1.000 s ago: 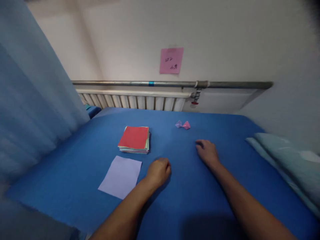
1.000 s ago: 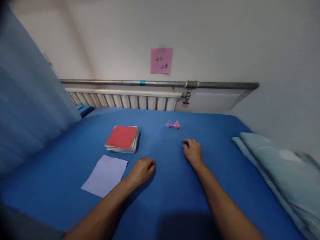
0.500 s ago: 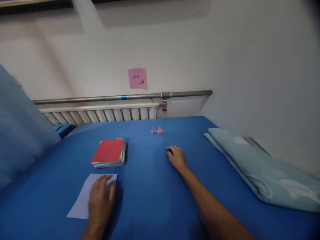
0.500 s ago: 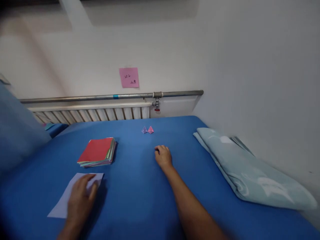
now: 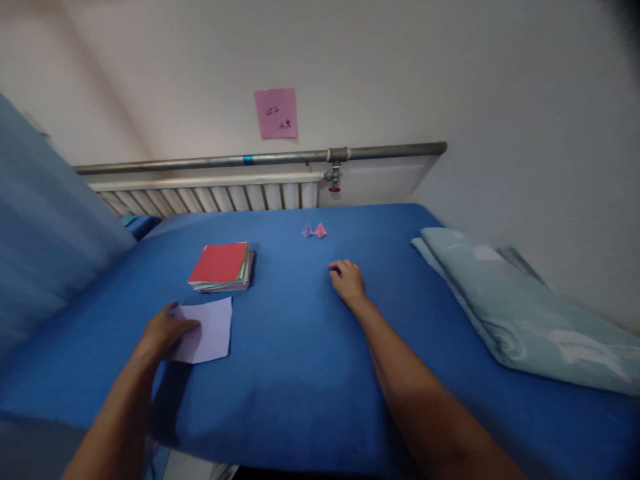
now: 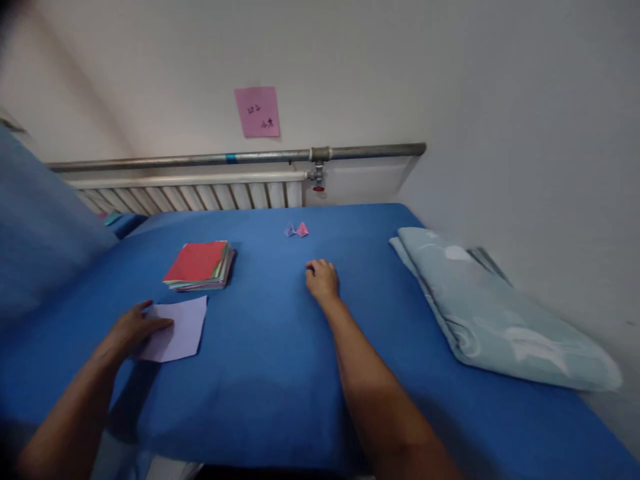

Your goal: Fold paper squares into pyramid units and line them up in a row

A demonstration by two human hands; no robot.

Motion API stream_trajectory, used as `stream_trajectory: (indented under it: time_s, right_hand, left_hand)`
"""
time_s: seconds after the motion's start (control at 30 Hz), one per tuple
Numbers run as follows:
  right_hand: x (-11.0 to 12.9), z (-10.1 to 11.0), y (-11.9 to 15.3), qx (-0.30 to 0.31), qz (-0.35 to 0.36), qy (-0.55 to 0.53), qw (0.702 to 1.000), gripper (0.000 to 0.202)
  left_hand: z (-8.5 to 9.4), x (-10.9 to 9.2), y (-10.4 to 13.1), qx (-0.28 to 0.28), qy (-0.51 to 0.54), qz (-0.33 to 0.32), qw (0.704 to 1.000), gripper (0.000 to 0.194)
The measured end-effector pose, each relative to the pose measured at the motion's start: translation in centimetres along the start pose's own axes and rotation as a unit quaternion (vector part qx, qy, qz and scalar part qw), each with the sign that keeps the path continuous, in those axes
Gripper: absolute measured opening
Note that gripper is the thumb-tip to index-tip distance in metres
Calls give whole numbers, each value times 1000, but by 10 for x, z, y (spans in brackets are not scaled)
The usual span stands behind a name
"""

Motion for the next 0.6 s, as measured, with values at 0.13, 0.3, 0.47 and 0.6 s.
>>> stream_trajectory:
  time_s: [0.13,0.3,0.47,0.6]
  right_hand:
    - [1,3,2,-13,-1,-44,999,22]
    - [13,3,10,-18,4,-98,995,22]
    - [56,11,23,20,48,-165,985,17]
    - [115,43,57,-9,170,-181,969,19]
  left_hand:
    - [-5,6,19,77,144,52,985,65]
    - [-9,-2,56,210,375,14,903,73]
    - [-8,-29,86,307,548,21,777,56]
    - [-26,-47,103,288,623,72,724,43]
Point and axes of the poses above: each hand's wrist, its own y-axis away from the middle knuckle, its own z-axis out of the back of the hand, x = y × z, the point moved 2 cm from there along -y, towards the middle knuckle, and after that the axes turned 13 degrees about z, right-handed, at the moved point
